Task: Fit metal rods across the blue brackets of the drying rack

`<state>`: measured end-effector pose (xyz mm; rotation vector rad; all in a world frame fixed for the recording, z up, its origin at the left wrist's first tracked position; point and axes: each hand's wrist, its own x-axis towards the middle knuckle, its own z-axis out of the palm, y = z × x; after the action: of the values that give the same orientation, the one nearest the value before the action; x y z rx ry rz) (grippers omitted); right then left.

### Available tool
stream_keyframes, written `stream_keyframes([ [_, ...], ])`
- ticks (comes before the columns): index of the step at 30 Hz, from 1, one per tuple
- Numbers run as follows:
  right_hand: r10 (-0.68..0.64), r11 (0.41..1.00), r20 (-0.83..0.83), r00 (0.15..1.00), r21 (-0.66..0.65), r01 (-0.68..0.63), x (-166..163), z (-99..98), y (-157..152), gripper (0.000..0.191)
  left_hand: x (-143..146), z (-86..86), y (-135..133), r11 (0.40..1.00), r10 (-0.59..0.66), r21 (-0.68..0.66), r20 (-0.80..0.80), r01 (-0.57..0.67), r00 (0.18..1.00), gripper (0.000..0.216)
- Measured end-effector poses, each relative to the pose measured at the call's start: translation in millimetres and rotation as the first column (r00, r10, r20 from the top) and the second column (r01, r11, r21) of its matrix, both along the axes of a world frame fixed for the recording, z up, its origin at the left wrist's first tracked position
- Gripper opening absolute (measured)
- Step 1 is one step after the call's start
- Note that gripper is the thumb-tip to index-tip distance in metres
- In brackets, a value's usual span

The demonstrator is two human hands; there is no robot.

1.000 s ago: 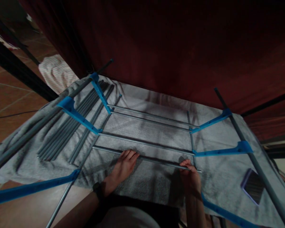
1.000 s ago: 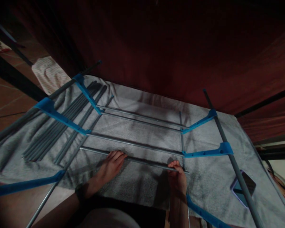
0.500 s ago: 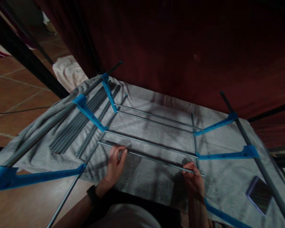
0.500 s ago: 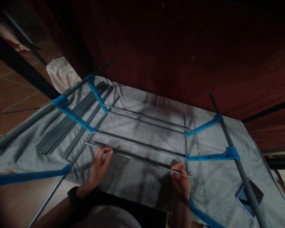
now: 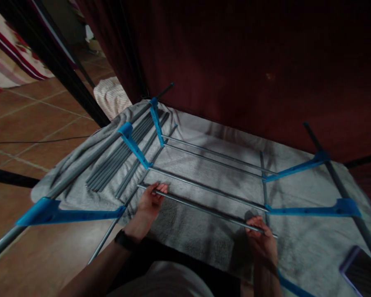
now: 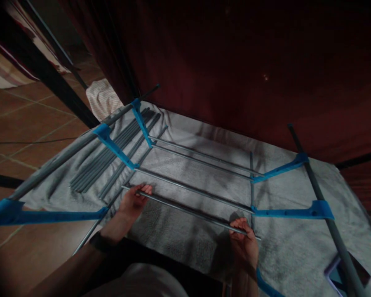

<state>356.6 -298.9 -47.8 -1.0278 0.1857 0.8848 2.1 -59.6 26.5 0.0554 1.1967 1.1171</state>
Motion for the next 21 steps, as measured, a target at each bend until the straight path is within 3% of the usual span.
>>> stream_keyframes([
  [7,-0.071,0.997,-0.064,0.995,0.017,0.073,-3.4,0.4,4.4,0.041,1.3,0.2,10.3,0.994,-0.072,-0.067,0.138,0.082,0.988,0.020],
  [11,-0.103,0.994,-0.069,0.992,0.036,0.106,-6.4,-4.8,3.9,0.049,5.2,0.5,9.9,0.993,-0.073,-0.083,0.130,0.085,0.989,0.026],
  [16,-0.131,0.991,0.053,0.990,0.030,0.130,-5.5,-11.5,10.9,0.040,6.1,-3.0,10.3,0.992,-0.088,-0.083,0.128,0.099,0.988,0.025],
  [21,-0.154,0.988,0.072,0.985,0.040,0.151,-6.6,-13.0,15.0,0.034,5.1,-8.6,9.7,0.993,-0.097,-0.051,0.133,0.105,0.986,0.029],
])
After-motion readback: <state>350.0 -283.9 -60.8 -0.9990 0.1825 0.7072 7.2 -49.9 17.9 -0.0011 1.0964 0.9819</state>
